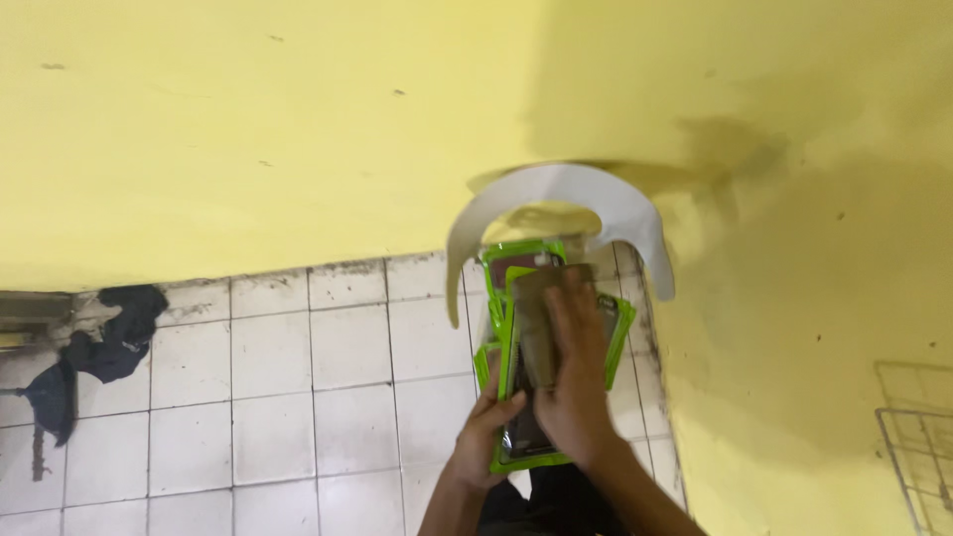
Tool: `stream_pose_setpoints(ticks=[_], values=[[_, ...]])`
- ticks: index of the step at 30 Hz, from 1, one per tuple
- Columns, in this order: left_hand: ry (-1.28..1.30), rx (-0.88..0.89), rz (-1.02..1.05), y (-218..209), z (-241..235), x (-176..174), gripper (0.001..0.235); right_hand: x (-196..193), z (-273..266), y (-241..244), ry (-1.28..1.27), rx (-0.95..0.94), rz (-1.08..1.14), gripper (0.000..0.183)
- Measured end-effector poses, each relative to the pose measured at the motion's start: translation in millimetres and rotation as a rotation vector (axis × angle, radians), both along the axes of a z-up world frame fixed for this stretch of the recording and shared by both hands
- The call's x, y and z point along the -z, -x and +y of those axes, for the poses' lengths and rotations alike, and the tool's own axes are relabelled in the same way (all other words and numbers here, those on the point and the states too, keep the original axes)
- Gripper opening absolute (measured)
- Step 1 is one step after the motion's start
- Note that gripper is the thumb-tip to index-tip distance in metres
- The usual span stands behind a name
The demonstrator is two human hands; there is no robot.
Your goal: The person repeatedly picks up packaged phone cases from a white plastic chair, inspects them, and hangs them on a wall-mounted wire grid. The person handles multiple cases one at a time, moving between the chair and the display rack.
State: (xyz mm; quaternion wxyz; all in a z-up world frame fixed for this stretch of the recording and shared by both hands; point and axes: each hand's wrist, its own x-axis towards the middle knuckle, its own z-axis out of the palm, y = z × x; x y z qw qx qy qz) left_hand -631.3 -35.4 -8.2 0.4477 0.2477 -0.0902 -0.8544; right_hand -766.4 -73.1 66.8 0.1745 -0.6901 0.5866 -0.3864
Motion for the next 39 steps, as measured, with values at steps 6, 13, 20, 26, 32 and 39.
stream_pose_setpoints(ticks=[6, 13, 20, 26, 32, 39], values=[[-0.067, -0.076, 0.084, -49.4, 27.9, -40.1, 0.072, -56.3, 20.4, -99.6, 0.151, -0.193, 0.162, 0.065], [0.112, -0.469, 0.157, -129.2, 41.6, -90.2, 0.076, -85.3, 99.1, -152.7, -0.034, -0.533, 0.134, 0.064], [0.168, -0.63, -0.185, -170.1, 29.4, -116.4, 0.056, -32.4, 113.2, -101.2, -0.234, -0.539, -0.022, 0.07], [0.162, -0.428, -0.442, -159.5, 27.9, -112.1, 0.072, -25.5, 65.9, -68.3, -0.576, -0.01, -0.974, 0.062], [0.362, -0.259, -0.232, -102.7, 35.4, -48.1, 0.064, -60.0, 94.3, -130.6, 0.061, -0.327, -0.042, 0.061], [0.187, -0.296, 0.245, -141.1, 59.7, -36.9, 0.078, -87.1, 67.4, -90.6, -0.905, 0.113, -0.474, 0.065]])
